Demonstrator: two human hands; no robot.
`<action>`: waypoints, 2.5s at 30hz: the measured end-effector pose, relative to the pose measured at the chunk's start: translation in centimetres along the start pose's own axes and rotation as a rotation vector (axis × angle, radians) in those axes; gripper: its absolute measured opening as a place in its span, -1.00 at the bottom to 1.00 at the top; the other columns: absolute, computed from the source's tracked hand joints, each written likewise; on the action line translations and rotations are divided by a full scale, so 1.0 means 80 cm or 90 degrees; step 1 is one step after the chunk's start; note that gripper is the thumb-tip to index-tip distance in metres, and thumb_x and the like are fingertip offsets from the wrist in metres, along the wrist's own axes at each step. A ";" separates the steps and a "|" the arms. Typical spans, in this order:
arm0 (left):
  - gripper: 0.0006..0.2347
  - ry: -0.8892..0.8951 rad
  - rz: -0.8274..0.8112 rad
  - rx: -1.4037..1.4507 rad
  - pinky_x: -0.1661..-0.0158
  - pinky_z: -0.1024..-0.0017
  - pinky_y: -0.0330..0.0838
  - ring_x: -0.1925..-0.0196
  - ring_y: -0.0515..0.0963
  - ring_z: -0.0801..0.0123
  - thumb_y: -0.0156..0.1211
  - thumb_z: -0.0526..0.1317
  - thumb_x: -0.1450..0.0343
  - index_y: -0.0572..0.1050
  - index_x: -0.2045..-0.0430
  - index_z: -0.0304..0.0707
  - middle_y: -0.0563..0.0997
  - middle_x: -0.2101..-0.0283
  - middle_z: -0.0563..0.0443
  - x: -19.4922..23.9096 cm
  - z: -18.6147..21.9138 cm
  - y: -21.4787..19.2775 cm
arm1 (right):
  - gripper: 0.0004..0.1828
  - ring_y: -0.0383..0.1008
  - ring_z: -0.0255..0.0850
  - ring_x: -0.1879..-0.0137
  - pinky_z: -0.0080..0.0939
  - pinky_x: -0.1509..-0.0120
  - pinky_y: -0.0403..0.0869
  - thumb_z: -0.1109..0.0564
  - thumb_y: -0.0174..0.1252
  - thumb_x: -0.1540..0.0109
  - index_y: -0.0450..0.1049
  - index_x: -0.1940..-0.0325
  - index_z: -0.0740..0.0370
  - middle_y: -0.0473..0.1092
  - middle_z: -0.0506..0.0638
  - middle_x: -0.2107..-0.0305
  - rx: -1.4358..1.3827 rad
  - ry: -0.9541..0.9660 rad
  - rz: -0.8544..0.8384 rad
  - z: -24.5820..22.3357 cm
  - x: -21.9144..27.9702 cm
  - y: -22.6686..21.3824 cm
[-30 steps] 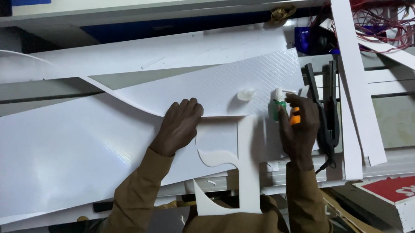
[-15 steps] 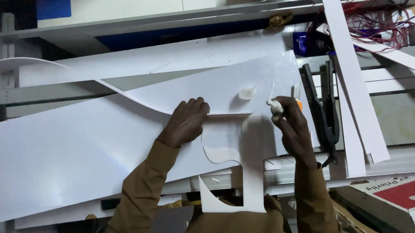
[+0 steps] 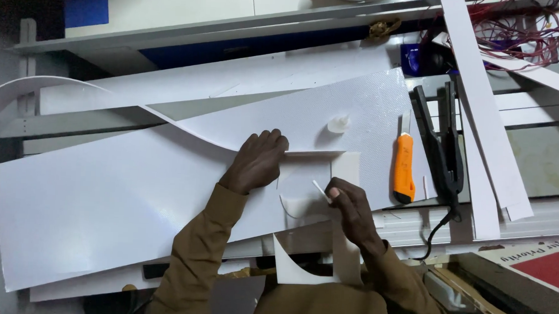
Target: Gluing a thin acrylic strip to the edge of a laser-cut acrylic letter to create a 3D effect.
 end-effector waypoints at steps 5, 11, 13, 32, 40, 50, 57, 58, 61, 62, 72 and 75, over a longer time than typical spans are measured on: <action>-0.84 -0.018 -0.010 -0.008 0.26 0.16 0.25 0.28 0.45 0.12 0.12 -0.42 -0.43 0.53 0.16 -0.25 0.50 0.18 -0.06 -0.005 -0.001 0.004 | -0.42 0.40 -0.12 0.21 -0.02 0.03 0.41 -0.25 -0.10 -0.62 0.50 0.25 0.18 0.38 0.09 0.40 0.139 -0.036 0.063 -0.026 -0.008 -0.020; -0.65 -0.107 -0.080 0.041 0.13 0.10 0.35 0.15 0.56 0.05 -0.03 0.06 -0.65 0.59 0.10 -0.22 0.51 0.17 -0.08 -0.005 0.028 -0.036 | -0.37 0.31 0.46 -0.56 0.53 -0.62 0.29 -0.12 0.01 -0.57 0.29 -0.65 0.27 0.35 0.41 -0.34 0.287 -0.049 0.105 -0.078 -0.011 -0.024; -0.52 -0.110 -0.091 0.060 0.08 0.07 0.39 0.10 0.58 -0.02 -0.13 0.18 -0.68 0.60 0.07 -0.27 0.54 0.15 -0.13 -0.004 0.053 -0.073 | -0.45 0.39 0.43 -0.49 0.46 -0.57 0.35 -0.01 0.08 -0.55 0.38 -0.59 0.28 0.40 0.35 -0.25 0.329 -0.118 0.146 -0.067 -0.007 -0.040; -0.42 -0.214 -0.098 0.035 -0.01 0.10 0.52 0.05 0.68 0.07 -0.35 0.22 -0.74 0.65 0.04 -0.20 0.61 0.18 -0.09 0.001 0.068 -0.082 | 0.04 0.62 0.31 -0.07 0.36 -0.18 0.49 0.12 0.54 -0.15 0.18 -0.65 0.01 0.54 0.36 -0.16 0.320 0.199 0.509 -0.021 0.089 -0.217; -0.32 -0.224 -0.099 0.053 -0.09 0.06 0.54 -0.03 0.69 0.01 -0.43 0.30 -0.73 0.65 -0.01 -0.26 0.63 0.12 -0.17 0.003 0.075 -0.089 | -0.19 0.58 0.15 -0.07 0.22 -0.16 0.50 0.08 0.67 -0.13 0.46 -0.39 0.18 0.54 0.27 0.02 0.218 0.187 0.555 0.038 0.108 -0.221; -0.35 -0.241 -0.110 0.053 -0.17 0.08 0.54 -0.09 0.70 0.04 -0.39 0.28 -0.73 0.66 -0.05 -0.23 0.66 0.07 -0.15 0.006 0.081 -0.096 | -0.14 0.60 0.16 0.03 0.11 0.09 0.70 0.34 0.49 -0.24 0.23 -0.55 0.39 0.42 0.42 -0.15 -0.016 0.016 0.478 -0.050 0.131 -0.176; -0.34 -0.230 -0.101 0.062 -0.21 0.02 0.52 -0.14 0.68 -0.03 -0.41 0.26 -0.75 0.63 -0.07 -0.30 0.65 0.02 -0.21 0.003 0.068 -0.074 | -0.09 0.67 0.25 -0.04 0.15 0.03 0.72 0.48 0.35 -0.28 0.11 -0.62 0.13 0.50 0.43 -0.15 -0.077 -0.035 0.443 -0.055 0.170 -0.168; -0.34 -0.215 -0.030 0.063 -0.03 -0.04 0.47 0.01 0.66 -0.08 -0.36 0.30 -0.71 0.61 0.13 -0.30 0.66 0.10 -0.19 0.000 0.059 -0.056 | -0.24 0.68 0.15 0.09 -0.02 0.22 0.66 0.38 0.32 -0.34 0.12 -0.53 0.12 0.54 0.39 0.02 0.013 -0.054 0.440 -0.065 0.172 -0.163; -0.34 -0.212 0.033 0.065 0.11 -0.10 0.42 0.14 0.62 -0.14 -0.31 0.34 -0.67 0.61 0.29 -0.27 0.66 0.15 -0.15 -0.003 0.050 -0.040 | -0.45 0.64 0.01 0.32 -0.21 0.47 0.46 0.29 0.22 -0.42 0.16 -0.41 0.06 0.58 0.35 0.14 0.064 -0.036 0.446 -0.094 0.172 -0.152; -0.35 -0.218 0.025 0.068 0.08 -0.10 0.42 0.10 0.62 -0.15 -0.29 0.34 -0.67 0.63 0.25 -0.24 0.66 0.11 -0.13 -0.004 0.050 -0.040 | -0.53 0.57 -0.02 0.42 -0.23 0.54 0.32 0.30 0.15 -0.45 0.18 -0.38 0.03 0.58 0.35 0.09 0.027 0.003 0.461 -0.103 0.173 -0.149; -0.32 -0.171 0.088 0.050 0.21 -0.12 0.44 0.21 0.64 -0.13 -0.27 0.34 -0.68 0.62 0.35 -0.30 0.67 0.21 -0.16 -0.003 0.039 -0.020 | -0.77 0.44 -0.13 0.32 -0.29 0.32 0.48 -0.03 0.00 -0.59 0.31 -0.34 -0.11 0.45 0.31 0.04 -0.412 0.082 0.423 -0.173 0.186 -0.070; -0.36 -0.183 0.074 0.077 0.08 -0.11 0.45 0.13 0.64 -0.13 -0.24 0.34 -0.67 0.61 0.30 -0.25 0.66 0.17 -0.13 -0.005 0.040 -0.025 | -0.40 0.55 0.34 -0.10 0.18 -0.04 0.52 -0.11 0.45 -0.38 0.38 -0.45 -0.09 0.40 0.59 -0.12 -0.463 -0.073 0.189 -0.152 0.186 -0.076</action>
Point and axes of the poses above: each hand's wrist, its own x-axis away from the middle knuckle, its own y-axis out of the palm, z = x × y, the point moved 1 cm from there along -x, towards the middle knuckle
